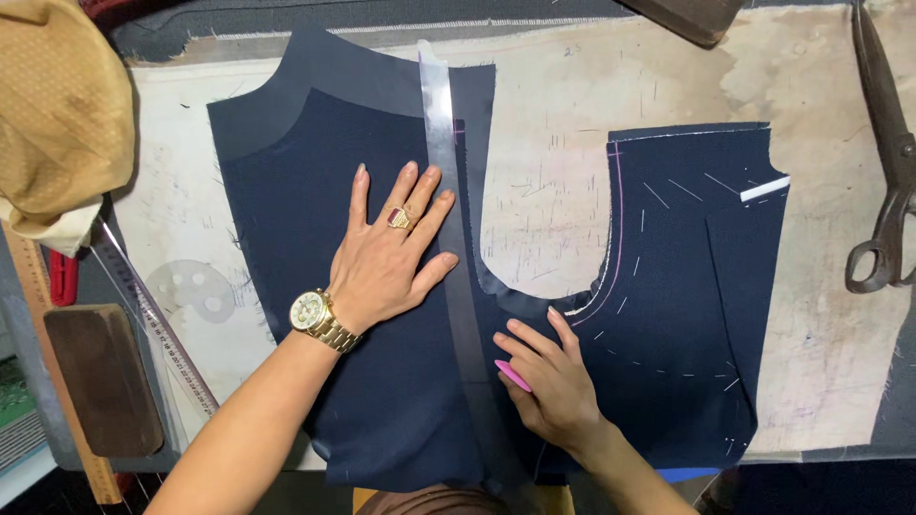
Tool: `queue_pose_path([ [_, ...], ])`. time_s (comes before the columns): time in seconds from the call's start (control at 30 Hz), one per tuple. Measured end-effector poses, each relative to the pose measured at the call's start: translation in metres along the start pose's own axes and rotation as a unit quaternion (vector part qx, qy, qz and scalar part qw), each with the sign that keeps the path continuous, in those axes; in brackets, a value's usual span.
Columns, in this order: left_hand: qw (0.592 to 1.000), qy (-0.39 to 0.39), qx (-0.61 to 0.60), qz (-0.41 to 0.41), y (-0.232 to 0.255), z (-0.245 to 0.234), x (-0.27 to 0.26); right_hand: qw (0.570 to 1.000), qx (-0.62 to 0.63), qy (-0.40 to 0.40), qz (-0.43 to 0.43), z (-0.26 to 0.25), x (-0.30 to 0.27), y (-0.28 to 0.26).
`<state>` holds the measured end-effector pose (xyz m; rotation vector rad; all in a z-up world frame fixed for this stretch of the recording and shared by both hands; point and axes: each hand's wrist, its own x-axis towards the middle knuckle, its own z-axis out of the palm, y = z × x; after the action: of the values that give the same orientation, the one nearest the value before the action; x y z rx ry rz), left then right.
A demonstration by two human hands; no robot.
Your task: The person marks a blue fabric garment with pink chalk using straight and curved rulers to define sewing lines.
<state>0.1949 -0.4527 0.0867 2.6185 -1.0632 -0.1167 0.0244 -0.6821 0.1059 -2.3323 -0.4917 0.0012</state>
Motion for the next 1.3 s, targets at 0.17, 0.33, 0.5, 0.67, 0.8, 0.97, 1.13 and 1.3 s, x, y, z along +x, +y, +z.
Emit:
queue_pose_path([
  [0.17, 1.000, 0.002, 0.014, 0.000, 0.001, 0.000, -0.001, 1.000, 0.001, -0.011, -0.002, -0.001, 0.000, -0.002],
  [0.33, 1.000, 0.009, -0.006, 0.006, 0.000, -0.001, 0.000, 1.000, -0.002, -0.003, -0.011, 0.000, -0.001, -0.004],
  [0.5, 0.998, 0.054, -0.032, 0.027, 0.001, -0.004, -0.002, 1.000, 0.017, -0.014, 0.011, 0.006, -0.006, -0.002],
  [0.67, 0.996, 0.071, -0.052, 0.032, 0.000, -0.005, -0.002, 1.000, 0.022, 0.010, 0.002, 0.000, 0.001, -0.015],
  [0.8, 0.995, 0.076, -0.052, 0.036, 0.001, -0.007, -0.002, 1.000, 0.021, 0.013, -0.003, 0.004, -0.003, -0.015],
  [0.97, 0.996, 0.065, -0.046, 0.031, 0.000, -0.005, -0.003, 0.999, 0.013, 0.029, -0.026, 0.007, -0.003, -0.013],
  [1.13, 0.998, 0.047, -0.035, 0.029, 0.000, -0.004, -0.002, 0.998, 0.014, 0.034, -0.041, 0.005, 0.000, -0.015],
  [1.3, 0.998, 0.047, -0.036, 0.026, 0.001, -0.005, -0.001, 0.998, 0.010, -0.004, -0.057, 0.009, -0.008, -0.008],
])
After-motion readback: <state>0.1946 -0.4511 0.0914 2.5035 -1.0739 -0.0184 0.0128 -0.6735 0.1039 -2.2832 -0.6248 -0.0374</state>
